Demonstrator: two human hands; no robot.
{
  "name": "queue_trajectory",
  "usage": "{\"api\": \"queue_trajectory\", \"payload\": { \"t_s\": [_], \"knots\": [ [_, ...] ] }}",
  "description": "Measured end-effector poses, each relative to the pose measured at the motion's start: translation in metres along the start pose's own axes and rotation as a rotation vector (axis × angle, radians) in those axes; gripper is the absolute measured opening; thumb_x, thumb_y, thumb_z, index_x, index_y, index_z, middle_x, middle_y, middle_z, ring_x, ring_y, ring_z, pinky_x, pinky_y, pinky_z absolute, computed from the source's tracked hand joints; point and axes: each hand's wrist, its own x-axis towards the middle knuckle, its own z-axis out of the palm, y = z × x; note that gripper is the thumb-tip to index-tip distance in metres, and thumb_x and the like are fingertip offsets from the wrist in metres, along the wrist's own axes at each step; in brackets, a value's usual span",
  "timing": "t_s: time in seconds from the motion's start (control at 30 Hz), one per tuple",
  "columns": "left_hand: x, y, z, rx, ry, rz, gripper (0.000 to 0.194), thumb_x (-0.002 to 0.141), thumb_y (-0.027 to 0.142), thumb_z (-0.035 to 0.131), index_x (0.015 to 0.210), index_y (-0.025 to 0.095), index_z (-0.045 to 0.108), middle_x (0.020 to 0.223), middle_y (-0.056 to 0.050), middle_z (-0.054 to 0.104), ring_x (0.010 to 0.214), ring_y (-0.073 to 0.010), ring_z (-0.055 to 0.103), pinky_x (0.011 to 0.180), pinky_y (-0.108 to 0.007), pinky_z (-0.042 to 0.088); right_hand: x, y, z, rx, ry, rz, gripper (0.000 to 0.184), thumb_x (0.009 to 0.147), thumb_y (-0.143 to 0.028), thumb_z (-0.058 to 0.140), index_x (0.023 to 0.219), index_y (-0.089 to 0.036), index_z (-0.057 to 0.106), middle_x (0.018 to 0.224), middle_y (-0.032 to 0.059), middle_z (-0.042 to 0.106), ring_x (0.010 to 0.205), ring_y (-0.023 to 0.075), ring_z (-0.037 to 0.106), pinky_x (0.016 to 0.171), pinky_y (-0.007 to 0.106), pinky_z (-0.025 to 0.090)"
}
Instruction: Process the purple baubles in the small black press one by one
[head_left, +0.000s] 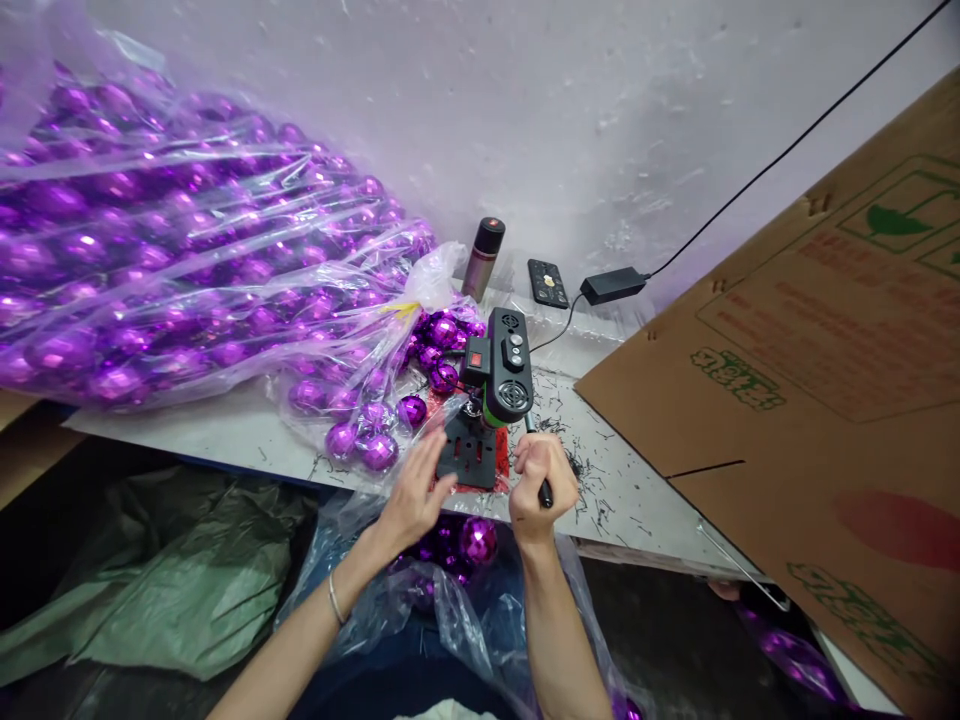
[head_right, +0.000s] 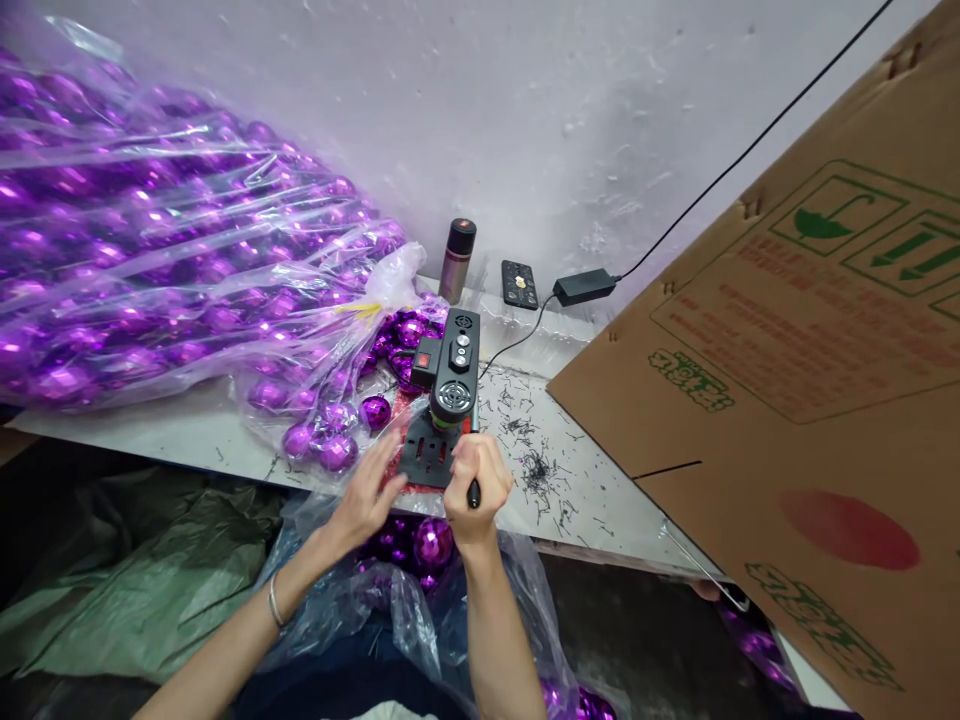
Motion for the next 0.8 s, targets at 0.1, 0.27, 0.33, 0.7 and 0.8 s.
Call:
{"api": "queue_trajectory", "payload": {
  "t_s": [0.1,0.27,0.33,0.7,0.8],
  "knots": [
    [0.038,-0.022,-0.012,0.160,0.115,-0.176,0.050,0.105,0.027,0.041,0.153,0.015,0.044,0.152,-0.019,0.056,0.145,-0.0313,0.049,0.121,-0.054,0.041,0.001,-0.001,0.000,-0.004,-0.001,-0.018,0.034,0.099,-0.009,0.043,0.068,-0.021,0.047,0.065,-0.0019,0.050,0.065,0.0123,0.055,0.059,0.029,0.040],
    [0.078,-0.037,-0.023,0.447,-0.136,-0.338,0.051,0.092,0.014,0.054,0.143,0.011,0.055,0.142,-0.026,0.060,0.134,-0.0403,0.057,0.114,-0.060,0.041,0.001,-0.001,-0.001,-0.054,-0.022,-0.024,0.034,0.099,-0.010,0.042,0.068,-0.022,0.047,0.066,-0.0012,0.053,0.064,0.0128,0.055,0.059,0.030,0.040],
    [0.084,-0.033,-0.024,0.468,-0.233,-0.358,0.057,0.089,0.012,0.057,0.146,0.015,0.052,0.140,-0.025,0.060,0.124,-0.0395,0.063,0.110,-0.060,0.044,0.001,-0.001,-0.002,-0.051,-0.020,-0.024,0.034,0.099,-0.011,0.042,0.068,-0.022,0.047,0.066,-0.0010,0.054,0.064,0.0129,0.055,0.059,0.029,0.040],
    [0.063,-0.015,-0.037,-0.833,0.043,-0.702,0.058,0.087,0.053,0.064,0.135,0.022,0.050,0.117,-0.009,0.067,0.090,-0.0224,0.072,0.075,-0.037,0.062,0.015,-0.010,-0.003,-0.009,-0.046,0.059,0.034,0.101,-0.015,0.045,0.068,-0.021,0.048,0.065,-0.0023,0.050,0.061,0.0111,0.051,0.059,0.028,0.039],
    [0.049,-0.001,-0.024,-0.945,-0.094,-0.754,0.063,0.087,0.056,0.067,0.138,0.023,0.051,0.118,-0.010,0.070,0.085,-0.0216,0.073,0.068,-0.034,0.062,0.020,-0.012,-0.003,-0.011,-0.061,0.086,0.035,0.102,-0.017,0.045,0.067,-0.022,0.045,0.064,-0.0029,0.047,0.061,0.0110,0.049,0.059,0.029,0.037]
  ]
}}
